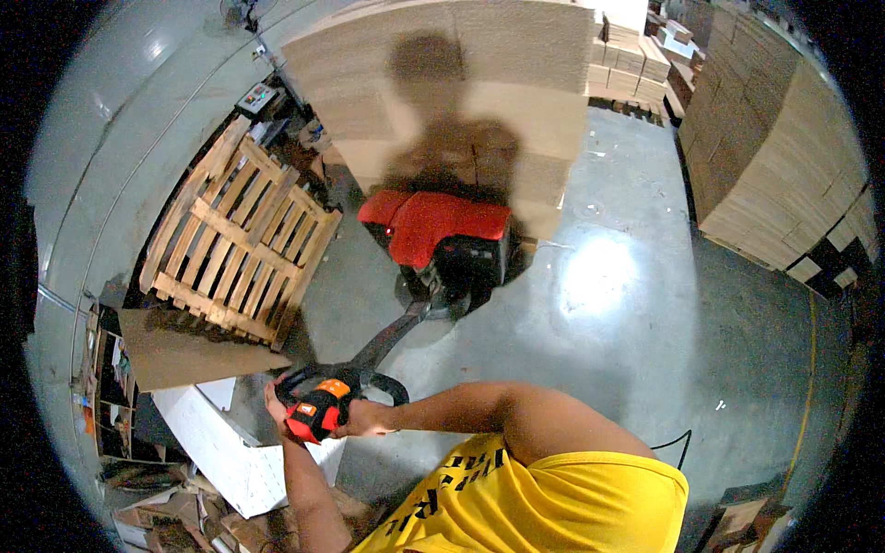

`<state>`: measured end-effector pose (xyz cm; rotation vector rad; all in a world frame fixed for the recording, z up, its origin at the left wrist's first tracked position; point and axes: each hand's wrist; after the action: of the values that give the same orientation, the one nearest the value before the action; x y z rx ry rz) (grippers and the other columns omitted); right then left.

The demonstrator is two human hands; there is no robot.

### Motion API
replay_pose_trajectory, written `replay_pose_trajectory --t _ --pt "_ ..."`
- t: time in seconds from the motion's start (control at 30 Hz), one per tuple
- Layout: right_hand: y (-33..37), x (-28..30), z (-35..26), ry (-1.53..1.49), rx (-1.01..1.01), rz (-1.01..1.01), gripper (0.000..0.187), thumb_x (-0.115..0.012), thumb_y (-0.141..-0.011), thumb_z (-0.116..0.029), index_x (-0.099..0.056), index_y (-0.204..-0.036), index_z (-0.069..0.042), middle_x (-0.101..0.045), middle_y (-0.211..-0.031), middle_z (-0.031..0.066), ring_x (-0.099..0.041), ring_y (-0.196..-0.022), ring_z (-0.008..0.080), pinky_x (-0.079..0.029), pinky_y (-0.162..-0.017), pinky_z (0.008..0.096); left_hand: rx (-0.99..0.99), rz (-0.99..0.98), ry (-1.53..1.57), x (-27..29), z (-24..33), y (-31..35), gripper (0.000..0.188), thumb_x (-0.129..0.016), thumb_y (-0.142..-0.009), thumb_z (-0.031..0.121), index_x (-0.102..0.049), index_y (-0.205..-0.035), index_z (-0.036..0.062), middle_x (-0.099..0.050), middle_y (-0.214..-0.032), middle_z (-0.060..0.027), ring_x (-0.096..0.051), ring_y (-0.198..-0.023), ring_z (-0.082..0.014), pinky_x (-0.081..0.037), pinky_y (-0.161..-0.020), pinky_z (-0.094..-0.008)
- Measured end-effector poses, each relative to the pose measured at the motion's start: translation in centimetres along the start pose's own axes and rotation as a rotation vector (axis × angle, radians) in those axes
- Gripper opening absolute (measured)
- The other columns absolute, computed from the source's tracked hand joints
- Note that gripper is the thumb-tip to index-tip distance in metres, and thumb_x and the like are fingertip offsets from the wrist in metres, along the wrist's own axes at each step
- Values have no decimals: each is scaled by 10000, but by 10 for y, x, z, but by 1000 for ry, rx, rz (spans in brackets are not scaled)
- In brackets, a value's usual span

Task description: The person maneuvers an electric pallet jack to move stacks of cardboard panels and wooden furniture components through a workshop.

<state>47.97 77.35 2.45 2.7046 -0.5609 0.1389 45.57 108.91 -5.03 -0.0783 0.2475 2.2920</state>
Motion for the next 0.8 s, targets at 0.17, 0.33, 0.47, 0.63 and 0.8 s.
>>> replay_pose_trajectory --t 0.17,0.33,0.47,0.63,0.8 --pt "36 -5 2 -10 1 -56 572 -697 -799 -615 -672 -781 -43 -583 -545 71 -570 -453 199 -437 -436 364 -91 -54 323 23 -41 28 236 -494 -959 303 -541 -897 79 -684 -1024 -141 -639 -897 -246 -506 -724 -361" --pt "66 -9 47 31 21 -118 503 -717 -807 -571 -694 -880 -75 -616 -617 61 -579 -498 184 -452 -475 355 -67 -13 371 10 -73 84 262 -494 -954 326 -544 -896 75 -673 -1004 -135 -609 -880 -255 -496 -758 -379" --pt "83 -33 65 -6 234 -121 494 -742 -807 -516 -704 -1006 -66 -676 -766 71 -629 -707 184 -502 -660 366 -55 162 357 13 -78 136 286 -499 -942 358 -578 -945 83 -650 -983 -75 -600 -877 -239 -493 -782 -382" --pt "115 -45 105 18 119 -244 466 -751 -805 -491 -700 -1041 -92 -637 -723 52 -595 -620 165 -493 -596 360 8 271 366 20 -111 202 378 -444 -945 432 -616 -1007 101 -657 -1026 -38 -589 -979 -218 -443 -886 -424" --pt "157 -36 141 107 305 -364 494 -728 -804 -523 -689 -1038 -90 -651 -728 77 -607 -621 197 -493 -607 372 -52 339 270 9 -137 278 418 -503 -895 435 -604 -1042 57 -647 -1099 -91 -602 -1015 -272 -462 -866 -428"
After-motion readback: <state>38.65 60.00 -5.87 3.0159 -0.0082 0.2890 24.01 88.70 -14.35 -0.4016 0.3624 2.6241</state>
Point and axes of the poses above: each hand's wrist, its own y-axis away from the middle knuckle, its own x-axis out of the back of the hand, z = x × y
